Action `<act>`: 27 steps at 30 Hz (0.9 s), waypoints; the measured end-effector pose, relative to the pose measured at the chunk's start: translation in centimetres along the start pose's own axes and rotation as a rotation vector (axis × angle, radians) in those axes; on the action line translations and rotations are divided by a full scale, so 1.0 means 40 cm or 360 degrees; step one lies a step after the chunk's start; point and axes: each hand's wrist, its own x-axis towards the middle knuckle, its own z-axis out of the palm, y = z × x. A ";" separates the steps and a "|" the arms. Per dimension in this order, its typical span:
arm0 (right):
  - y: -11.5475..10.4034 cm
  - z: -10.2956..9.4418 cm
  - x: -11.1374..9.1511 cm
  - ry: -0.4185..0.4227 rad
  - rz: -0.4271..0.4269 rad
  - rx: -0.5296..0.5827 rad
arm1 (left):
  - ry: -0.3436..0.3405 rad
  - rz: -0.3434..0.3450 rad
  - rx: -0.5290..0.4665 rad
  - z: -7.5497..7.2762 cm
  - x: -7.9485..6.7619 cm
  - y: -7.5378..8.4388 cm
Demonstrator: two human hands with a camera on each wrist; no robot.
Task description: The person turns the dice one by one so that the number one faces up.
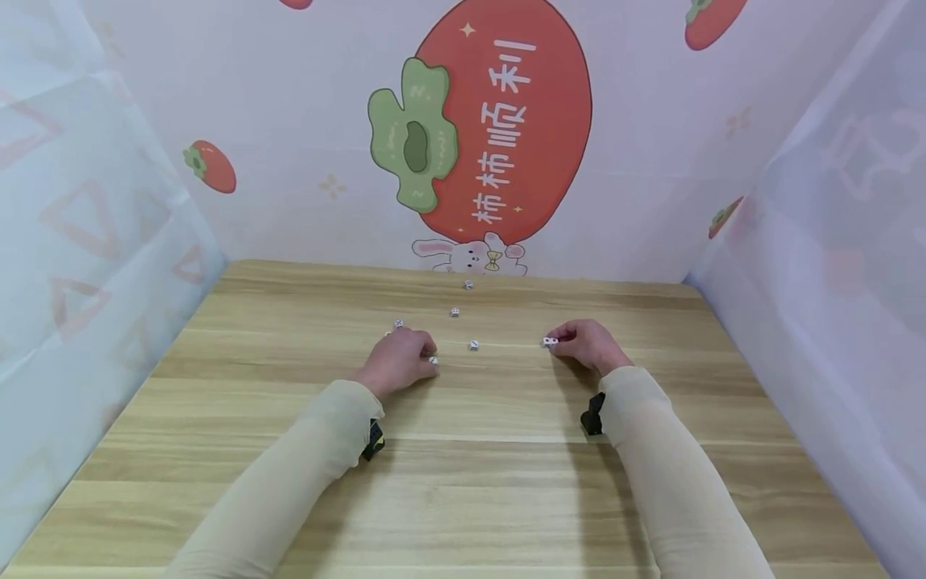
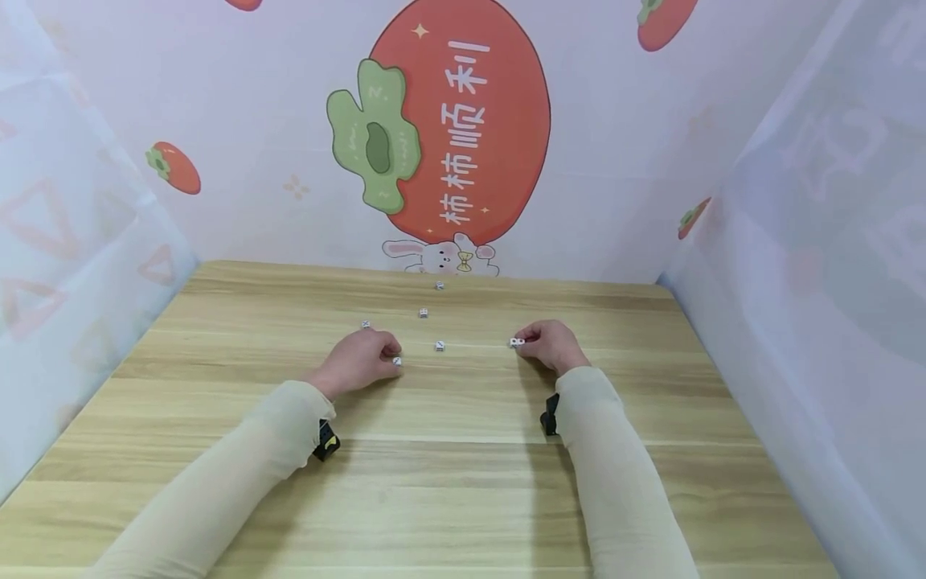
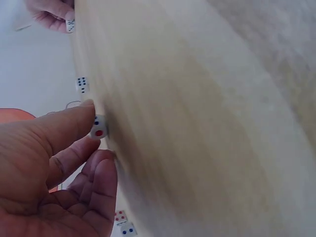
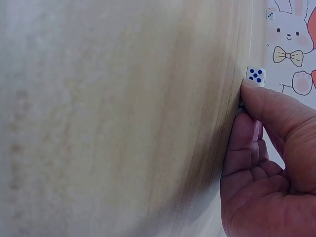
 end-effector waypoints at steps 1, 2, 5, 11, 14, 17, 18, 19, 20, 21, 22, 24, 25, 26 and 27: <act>-0.002 0.001 0.000 0.0001 0.0000 -0.0001 | 0.0008 -0.0001 -0.0001 0.002 0.001 -0.002; -0.004 0.001 0.000 0.0002 0.0001 -0.0004 | 0.0018 -0.0001 -0.0002 0.003 0.001 -0.002; -0.005 0.003 0.003 0.0006 0.0004 0.0003 | 0.0043 0.0001 -0.0011 0.008 0.002 -0.006; -0.005 0.003 0.005 0.0016 -0.0006 -0.0014 | 0.0069 -0.0004 -0.0034 0.015 0.004 -0.013; -0.005 0.004 0.006 0.0016 0.0008 -0.0004 | 0.0080 0.0000 -0.0042 0.019 0.005 -0.016; -0.002 0.004 0.006 0.0006 0.0004 0.0001 | 0.0087 0.0009 -0.0068 0.022 0.005 -0.016; -0.001 0.005 0.006 0.0006 0.0007 0.0005 | 0.0088 0.0001 -0.0093 0.022 0.005 -0.015; 0.000 0.005 0.006 0.0006 0.0004 0.0007 | 0.0090 -0.0003 -0.0117 0.022 0.005 -0.013; 0.000 0.005 0.005 0.0005 0.0002 0.0005 | 0.0092 -0.0009 -0.0142 0.023 0.004 -0.012; 0.001 0.005 0.005 0.0004 0.0000 0.0003 | 0.0097 -0.0013 -0.0167 0.023 0.004 -0.010; 0.001 0.005 0.004 0.0007 0.0003 0.0006 | 0.0100 -0.0021 -0.0194 0.022 0.004 -0.008; 0.001 0.006 0.003 0.0011 0.0009 0.0015 | 0.0105 -0.0035 -0.0245 0.020 0.002 -0.003; 0.000 0.005 0.002 0.0010 0.0009 0.0019 | 0.0109 -0.0039 -0.0267 0.019 0.001 -0.001; 0.000 0.005 0.001 0.0008 0.0010 0.0025 | 0.0113 -0.0039 -0.0287 0.018 0.000 0.001; 0.000 0.004 0.001 0.0008 0.0008 0.0027 | 0.0118 -0.0042 -0.0311 0.018 -0.001 0.003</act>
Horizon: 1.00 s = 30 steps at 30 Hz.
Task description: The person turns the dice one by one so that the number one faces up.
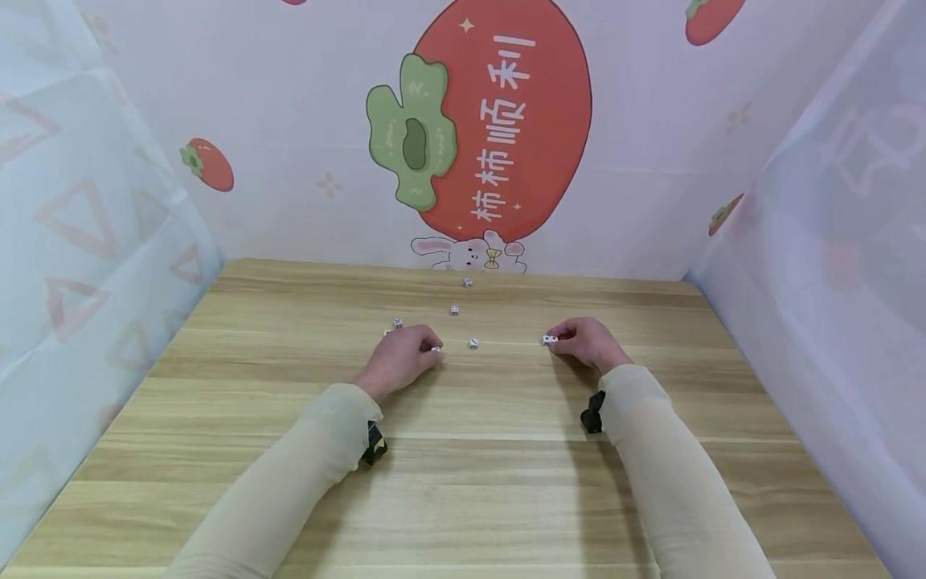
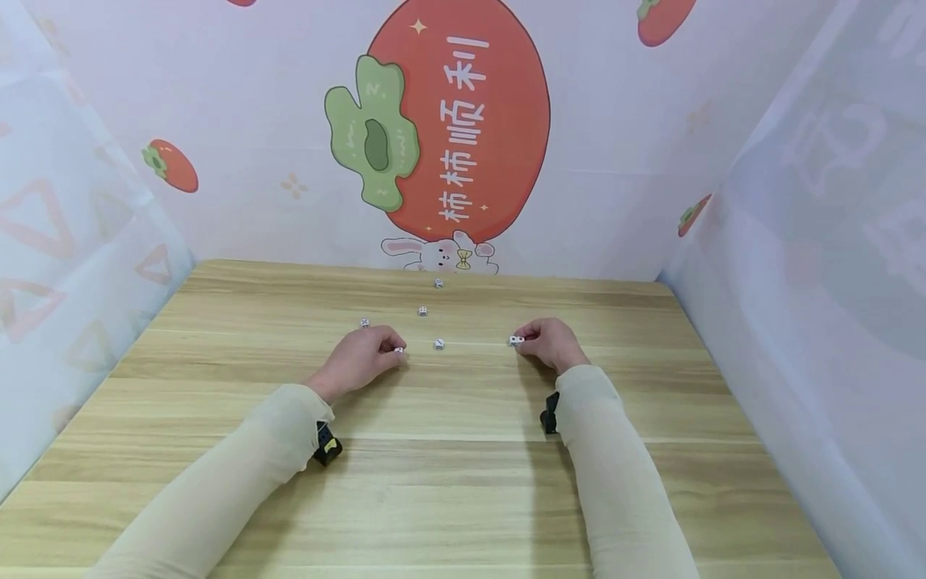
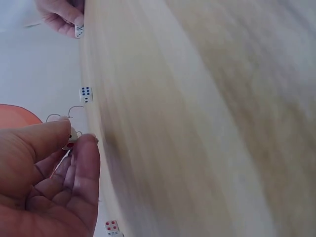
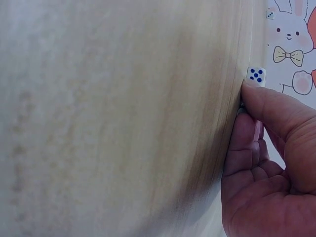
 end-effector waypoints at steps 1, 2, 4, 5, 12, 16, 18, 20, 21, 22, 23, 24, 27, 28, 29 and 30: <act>-0.001 0.000 0.000 -0.0001 0.0000 0.0006 | 0.0002 -0.0008 -0.0031 -0.001 -0.001 0.001; -0.001 -0.001 0.000 -0.0003 0.0001 0.0011 | 0.0005 -0.0017 -0.0061 -0.001 -0.002 0.003; -0.001 -0.001 0.001 -0.0005 0.0004 0.0016 | 0.0001 -0.0039 -0.0140 0.000 -0.002 0.002; 0.000 -0.001 0.001 -0.0005 0.0003 0.0014 | -0.0005 -0.0058 -0.0189 0.001 -0.002 0.002; -0.002 -0.001 -0.002 -0.0010 0.0012 0.0036 | -0.0036 -0.0184 -0.0511 0.011 -0.004 -0.004; -0.001 -0.001 -0.001 -0.0011 0.0010 0.0037 | -0.0022 -0.0207 -0.0607 0.011 -0.008 -0.005; 0.000 0.000 0.000 -0.0013 0.0013 0.0042 | -0.0024 -0.0217 -0.0660 0.011 -0.009 -0.005; -0.001 0.001 -0.001 -0.0012 0.0016 0.0049 | -0.0027 -0.0229 -0.0712 0.010 -0.011 -0.006; -0.001 0.001 -0.001 -0.0012 0.0018 0.0052 | -0.0027 -0.0235 -0.0728 0.010 -0.011 -0.006; -0.001 0.002 -0.001 -0.0011 0.0023 0.0060 | -0.0028 -0.0242 -0.0750 0.010 -0.012 -0.007; -0.002 0.002 -0.001 -0.0013 0.0023 0.0061 | -0.0027 -0.0244 -0.0762 0.009 -0.013 -0.008; -0.002 0.002 -0.001 -0.0015 0.0021 0.0061 | -0.0025 -0.0249 -0.0775 0.009 -0.013 -0.009; -0.002 0.001 -0.001 -0.0020 0.0018 0.0055 | -0.0023 -0.0259 -0.0798 0.007 -0.015 -0.010; -0.002 0.001 -0.002 -0.0020 0.0017 0.0052 | -0.0026 -0.0260 -0.0805 0.005 -0.016 -0.010; -0.003 0.000 -0.002 -0.0024 0.0013 0.0046 | -0.0025 -0.0258 -0.0807 0.005 -0.016 -0.011; -0.002 -0.001 -0.002 -0.0024 0.0011 0.0044 | -0.0024 -0.0264 -0.0815 0.004 -0.016 -0.011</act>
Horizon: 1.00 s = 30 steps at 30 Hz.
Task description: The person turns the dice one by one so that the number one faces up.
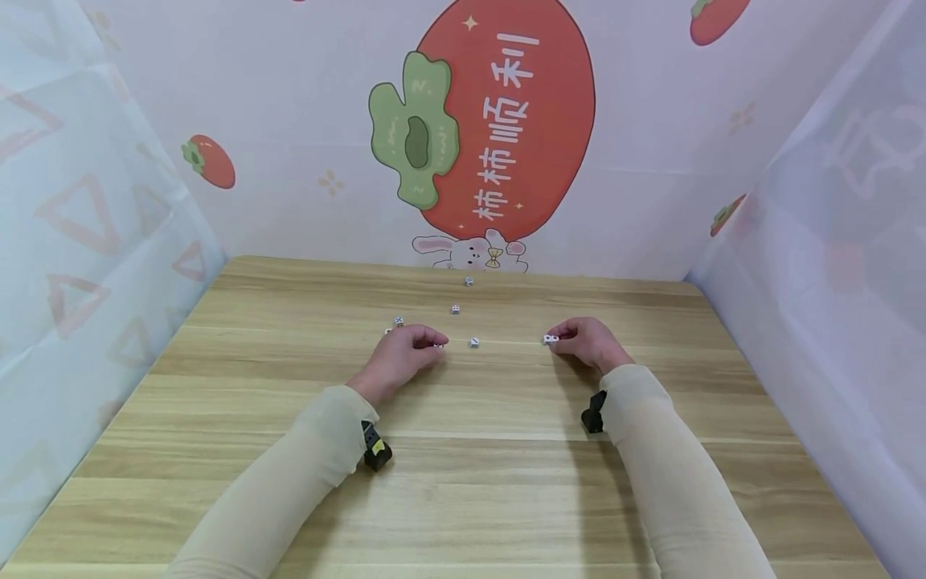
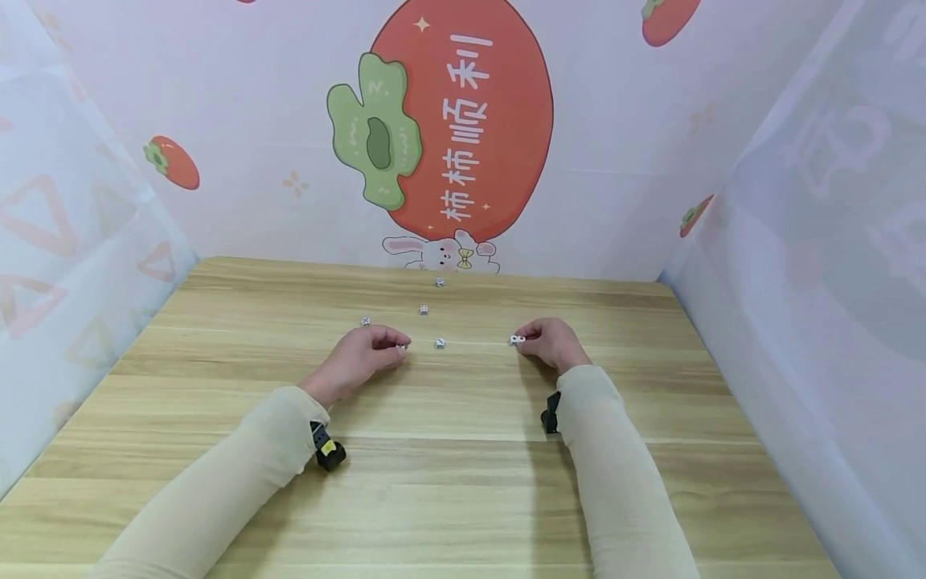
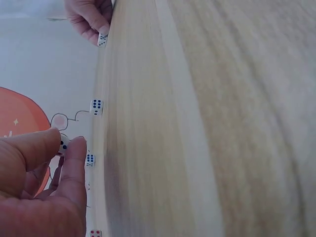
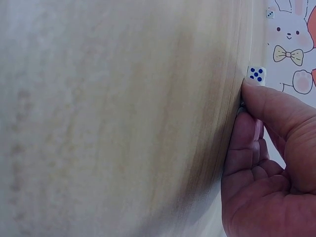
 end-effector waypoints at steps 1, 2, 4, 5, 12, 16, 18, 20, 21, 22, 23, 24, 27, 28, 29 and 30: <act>0.000 0.000 0.000 0.0001 -0.0001 0.0000 | 0.0000 -0.0003 -0.0002 0.000 0.000 0.001; 0.001 0.000 -0.001 0.0001 -0.0004 0.0000 | 0.0002 -0.0005 -0.0001 0.000 0.000 0.001; 0.001 -0.001 -0.001 0.0001 -0.0008 0.0000 | 0.0003 -0.0016 -0.0003 -0.001 0.000 0.002; 0.001 -0.001 -0.001 0.0000 -0.0013 0.0000 | 0.0006 -0.0023 -0.0006 -0.001 0.000 0.002; 0.001 0.002 -0.001 0.0003 -0.0009 -0.0009 | -0.0006 -0.0062 -0.0048 0.002 0.002 0.000; 0.001 0.002 0.001 0.0007 -0.0001 -0.0006 | -0.0002 -0.0046 -0.0025 0.003 0.002 -0.002; 0.000 0.001 0.002 0.0006 0.0002 -0.0007 | -0.0003 -0.0039 -0.0029 0.003 0.003 -0.004; 0.000 0.000 0.003 0.0005 0.0005 -0.0005 | -0.0006 -0.0033 -0.0040 0.002 0.003 -0.006; 0.000 0.000 0.003 0.0003 0.0007 -0.0004 | -0.0011 -0.0029 -0.0051 0.002 0.004 -0.007; 0.001 0.000 0.003 0.0003 0.0009 0.0000 | -0.0016 -0.0028 -0.0070 0.002 0.004 -0.007; 0.001 0.000 0.002 0.0004 0.0010 0.0002 | -0.0023 -0.0028 -0.0094 0.002 0.004 -0.007; 0.001 0.000 0.002 0.0005 0.0010 0.0004 | -0.0028 -0.0030 -0.0118 0.002 0.004 -0.007; 0.002 0.001 0.001 0.0005 0.0004 0.0008 | -0.0035 -0.0044 -0.0168 0.002 0.002 -0.005; 0.002 0.001 0.000 0.0004 0.0002 0.0009 | -0.0032 -0.0051 -0.0181 0.002 0.001 -0.004; 0.001 0.001 0.000 0.0003 0.0000 0.0009 | -0.0028 -0.0054 -0.0184 0.002 0.001 -0.004; 0.001 0.002 -0.001 0.0002 -0.0001 0.0012 | -0.0024 -0.0052 -0.0180 0.002 0.002 -0.004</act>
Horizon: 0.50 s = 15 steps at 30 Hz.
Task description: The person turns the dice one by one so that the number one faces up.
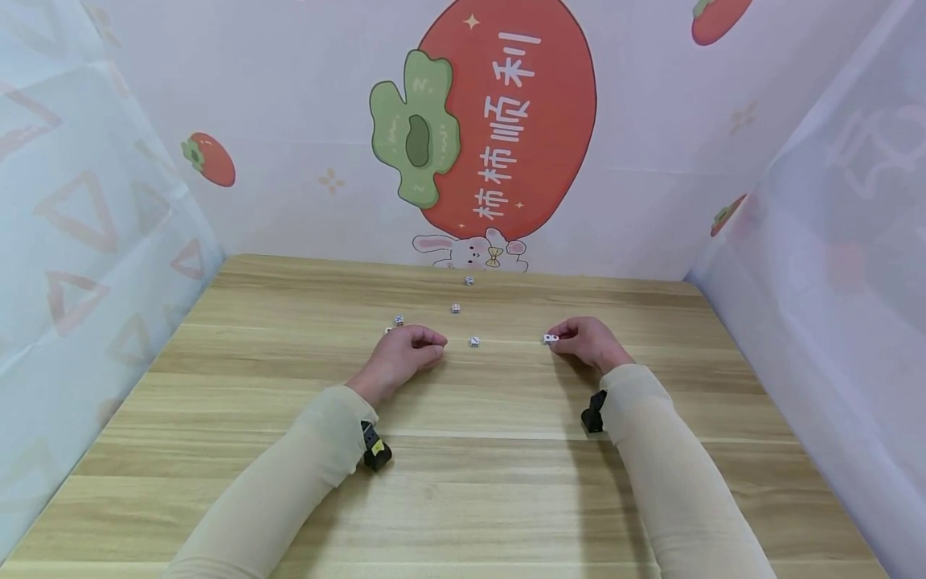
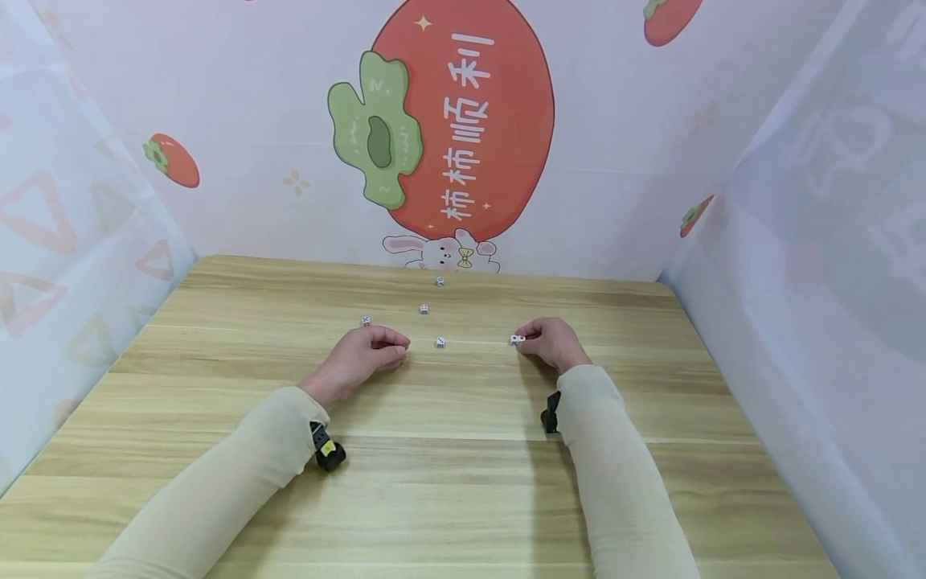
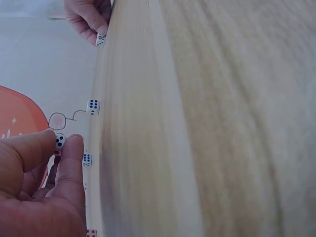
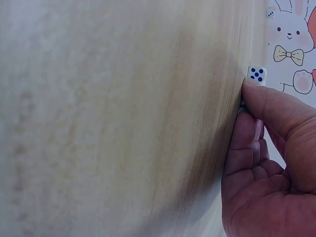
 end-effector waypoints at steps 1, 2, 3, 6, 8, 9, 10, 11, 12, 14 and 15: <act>0.000 0.000 0.000 0.0001 -0.0002 0.0001 | 0.0006 0.0003 0.0010 0.000 0.000 0.000; -0.001 0.001 0.000 0.0001 -0.0002 0.0002 | 0.0010 0.0006 0.0014 0.000 0.001 -0.001; -0.001 0.001 -0.001 0.0002 -0.0002 0.0003 | 0.0012 0.0016 0.0022 0.000 0.001 -0.002; -0.001 0.001 0.001 0.0006 -0.0008 -0.0004 | 0.0016 0.0037 0.0056 0.000 0.002 -0.003; -0.001 0.001 0.001 0.0006 -0.0010 -0.0009 | 0.0017 0.0042 0.0069 0.000 0.001 -0.004; -0.002 0.001 0.001 0.0006 -0.0011 -0.0012 | 0.0016 0.0043 0.0076 0.000 0.001 -0.004; -0.002 0.001 0.001 0.0005 -0.0012 -0.0014 | 0.0017 0.0039 0.0076 0.000 0.001 -0.004; -0.002 0.001 0.001 0.0004 -0.0010 -0.0014 | 0.0018 0.0038 0.0077 0.000 0.001 -0.005; -0.002 0.001 0.000 0.0004 -0.0010 -0.0013 | 0.0018 0.0036 0.0078 0.000 0.001 -0.005; -0.003 0.001 0.000 0.0003 -0.0010 -0.0009 | 0.0019 0.0036 0.0076 0.000 0.001 -0.005; -0.002 0.001 0.000 0.0002 -0.0011 -0.0008 | 0.0020 0.0036 0.0077 0.000 0.001 -0.006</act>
